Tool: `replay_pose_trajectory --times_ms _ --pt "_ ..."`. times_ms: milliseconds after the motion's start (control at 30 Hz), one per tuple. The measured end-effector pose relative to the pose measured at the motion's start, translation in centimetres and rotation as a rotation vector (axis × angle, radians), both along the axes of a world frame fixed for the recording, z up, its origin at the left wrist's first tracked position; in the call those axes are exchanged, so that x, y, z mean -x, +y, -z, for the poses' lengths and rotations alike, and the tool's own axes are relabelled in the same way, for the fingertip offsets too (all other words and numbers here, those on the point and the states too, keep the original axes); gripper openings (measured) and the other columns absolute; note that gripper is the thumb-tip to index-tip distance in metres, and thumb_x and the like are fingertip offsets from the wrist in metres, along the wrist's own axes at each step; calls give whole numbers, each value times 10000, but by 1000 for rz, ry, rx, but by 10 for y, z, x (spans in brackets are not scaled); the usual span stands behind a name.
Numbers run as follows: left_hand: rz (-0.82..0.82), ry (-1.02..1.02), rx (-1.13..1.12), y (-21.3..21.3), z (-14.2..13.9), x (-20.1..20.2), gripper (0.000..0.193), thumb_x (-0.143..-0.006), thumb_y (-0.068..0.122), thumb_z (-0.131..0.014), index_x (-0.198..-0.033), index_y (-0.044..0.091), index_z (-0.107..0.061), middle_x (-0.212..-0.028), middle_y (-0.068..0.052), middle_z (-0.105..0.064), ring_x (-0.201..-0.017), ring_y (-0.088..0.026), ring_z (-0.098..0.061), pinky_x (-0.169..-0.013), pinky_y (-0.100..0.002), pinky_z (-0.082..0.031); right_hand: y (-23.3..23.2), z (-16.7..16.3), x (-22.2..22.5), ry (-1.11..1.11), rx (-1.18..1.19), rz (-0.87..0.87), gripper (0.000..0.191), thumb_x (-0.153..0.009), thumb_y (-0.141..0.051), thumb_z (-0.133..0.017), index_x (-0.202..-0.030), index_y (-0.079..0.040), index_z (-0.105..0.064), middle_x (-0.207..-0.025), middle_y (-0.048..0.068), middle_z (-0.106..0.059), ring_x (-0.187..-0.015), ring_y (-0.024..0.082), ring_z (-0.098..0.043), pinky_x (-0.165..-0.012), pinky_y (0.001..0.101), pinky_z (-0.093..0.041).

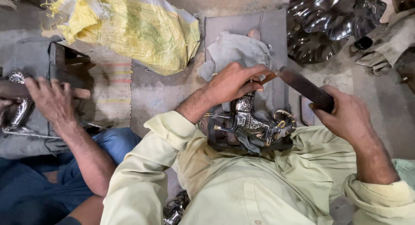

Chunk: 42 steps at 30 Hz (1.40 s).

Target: The person sits cross-legged on the floor and uses a hammer and chisel to shape a silver-colored metal figurine of a horse. They repeatedly strike the chisel against the figurine's body and legs while holding it steady with their left hand.

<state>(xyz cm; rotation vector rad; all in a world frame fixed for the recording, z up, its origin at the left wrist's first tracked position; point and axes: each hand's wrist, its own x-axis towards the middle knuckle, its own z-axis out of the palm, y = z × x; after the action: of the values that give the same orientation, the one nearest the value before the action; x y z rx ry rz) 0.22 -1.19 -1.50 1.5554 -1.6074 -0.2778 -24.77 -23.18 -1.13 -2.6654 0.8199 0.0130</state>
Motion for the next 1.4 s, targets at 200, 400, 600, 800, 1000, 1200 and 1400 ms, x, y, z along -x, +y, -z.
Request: replay_pose_trajectory --times_ms 200,400,600,800,1000,1200,1400 --pt "-35 -157 -144 -7 -2 1 374 -934 273 -754 -1244 133 -599 -756 -121 -724 -716 -360 -719 -663 -491 -552 17 11 -3 -328 -130 149 396 -865 -266 -831 -1173 -66 -682 -788 123 -671 -672 213 -648 -647 379 -507" --pt "-51 -179 -120 -6 2 3 367 -933 258 -742 -1243 137 -587 -746 -110 -723 -701 -364 -712 -658 -494 -550 19 17 0 -496 452 -92 310 -825 -65 -779 -1128 -48 -714 -935 129 -731 -839 293 -690 -736 415 -527" --pt "-42 -173 -128 -6 3 4 363 -938 262 -742 -1239 134 -584 -748 -109 -726 -700 -355 -717 -660 -486 -551 4 22 6 -454 235 -39 230 -1031 -149 -788 -1222 -64 -693 -924 89 -698 -833 218 -689 -776 381 -531" --pt "-50 -186 -133 -7 4 4 360 -938 263 -748 -1235 135 -591 -736 -115 -721 -693 -354 -717 -653 -484 -548 0 20 6 -406 280 -59 307 -960 -133 -797 -1244 -68 -702 -874 92 -694 -829 251 -678 -751 413 -503" --pt "-64 -177 -131 -7 4 4 364 -931 249 -753 -1244 145 -598 -752 -120 -725 -703 -365 -713 -652 -491 -546 6 14 4 -389 316 -65 254 -954 -121 -791 -1190 -89 -704 -918 93 -709 -835 248 -676 -746 379 -503" --pt "-60 -173 -122 -7 7 2 376 -935 268 -748 -1255 149 -590 -759 -115 -730 -701 -370 -712 -656 -503 -544 9 9 3 -467 241 -24 252 -975 -126 -789 -1195 -69 -681 -968 92 -716 -875 250 -695 -801 383 -528" --pt "-55 -193 -134 -7 7 0 399 -926 247 -750 -1265 123 -579 -763 -119 -735 -695 -377 -712 -659 -514 -547 17 -4 2 -452 257 11 270 -944 -83 -784 -1193 -80 -679 -987 108 -710 -909 280 -688 -818 382 -534"
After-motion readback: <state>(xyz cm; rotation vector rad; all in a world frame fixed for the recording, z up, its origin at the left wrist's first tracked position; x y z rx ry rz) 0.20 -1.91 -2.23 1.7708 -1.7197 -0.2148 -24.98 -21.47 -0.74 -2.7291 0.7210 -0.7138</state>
